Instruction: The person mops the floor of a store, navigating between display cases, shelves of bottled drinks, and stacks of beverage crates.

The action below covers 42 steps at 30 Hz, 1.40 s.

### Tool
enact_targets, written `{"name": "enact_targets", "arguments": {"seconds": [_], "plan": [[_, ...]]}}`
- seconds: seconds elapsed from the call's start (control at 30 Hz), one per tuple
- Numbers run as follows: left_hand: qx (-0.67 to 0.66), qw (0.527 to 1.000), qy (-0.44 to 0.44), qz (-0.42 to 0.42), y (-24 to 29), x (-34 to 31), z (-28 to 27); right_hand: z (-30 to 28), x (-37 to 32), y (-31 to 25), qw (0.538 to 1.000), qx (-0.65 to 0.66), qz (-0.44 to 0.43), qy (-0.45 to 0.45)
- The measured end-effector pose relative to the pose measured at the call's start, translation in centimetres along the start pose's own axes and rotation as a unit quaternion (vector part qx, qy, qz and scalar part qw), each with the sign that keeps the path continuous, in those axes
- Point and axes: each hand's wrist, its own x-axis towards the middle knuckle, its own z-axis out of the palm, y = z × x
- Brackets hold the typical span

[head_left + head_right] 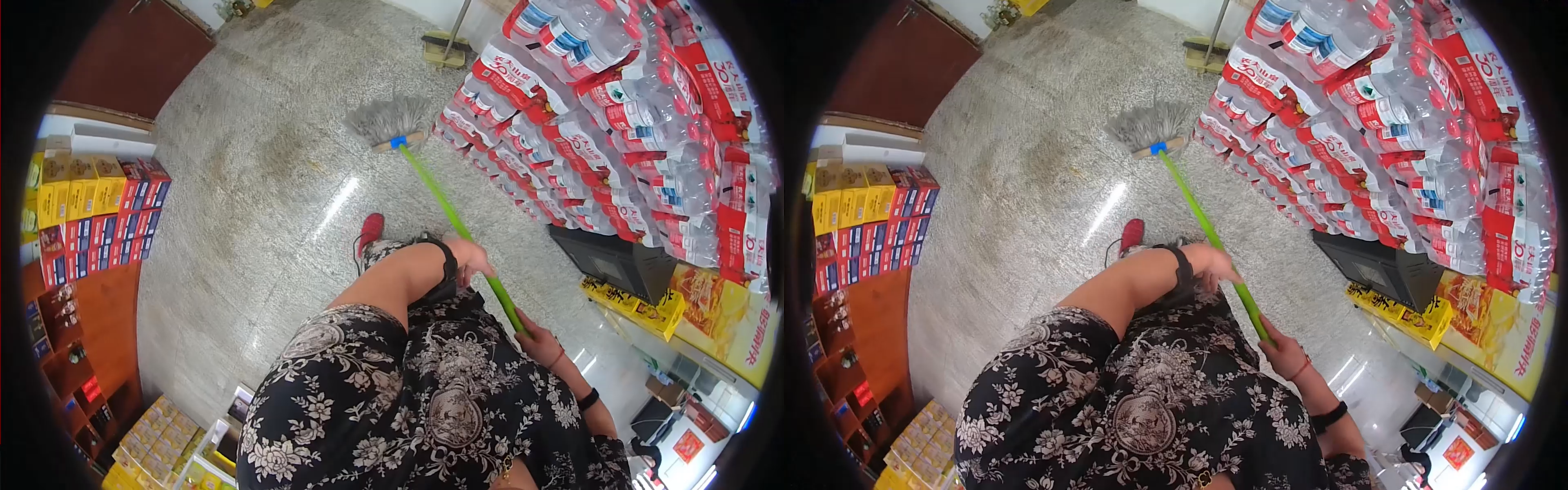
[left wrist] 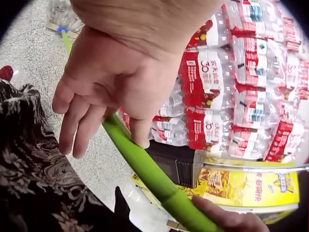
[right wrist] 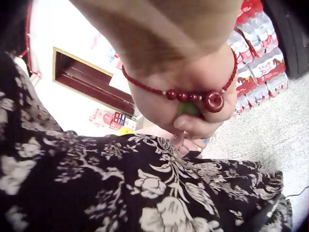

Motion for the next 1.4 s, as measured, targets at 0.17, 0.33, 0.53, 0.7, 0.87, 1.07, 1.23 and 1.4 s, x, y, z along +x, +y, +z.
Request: {"name": "enact_targets", "arguments": {"seconds": [0.17, 0.33, 0.53, 0.7, 0.87, 1.07, 1.23, 1.4], "plan": [[-0.046, 0.999, -0.021, -0.016, 1.4, 1.7, -1.0, -3.5, -0.6, 0.7, 0.999, -0.041, -0.014, -0.013], [-0.178, 0.978, 0.103, 0.033, 0.5, -0.1, -5.3, -5.9, 6.1, -1.5, 0.995, -0.104, 0.006, -0.008], [-0.094, 0.900, 0.423, 0.054, -3.1, 2.0, -14.4, -10.0, 17.2, -8.4, 0.994, -0.104, 0.005, -0.031], [-0.106, 0.881, 0.460, -0.006, -2.0, 1.1, -18.9, -12.0, 22.4, -8.7, 0.988, -0.086, -0.123, -0.029], [-0.088, 0.843, 0.529, -0.037, -0.6, 3.0, -18.0, -12.8, 21.9, -7.4, 0.979, -0.129, -0.157, 0.000], [0.007, 0.871, 0.490, 0.045, 2.0, 9.8, -13.7, -15.4, 18.2, -0.2, 0.989, -0.093, -0.097, -0.059], [0.096, 0.891, 0.424, 0.131, 8.2, 16.3, -7.1, -19.5, 11.7, 9.7, 0.989, -0.122, -0.045, -0.075], [0.071, 0.920, 0.354, 0.152, 17.3, 24.3, 1.5, -23.8, 2.1, 21.2, 0.989, -0.136, -0.008, -0.053]]}}
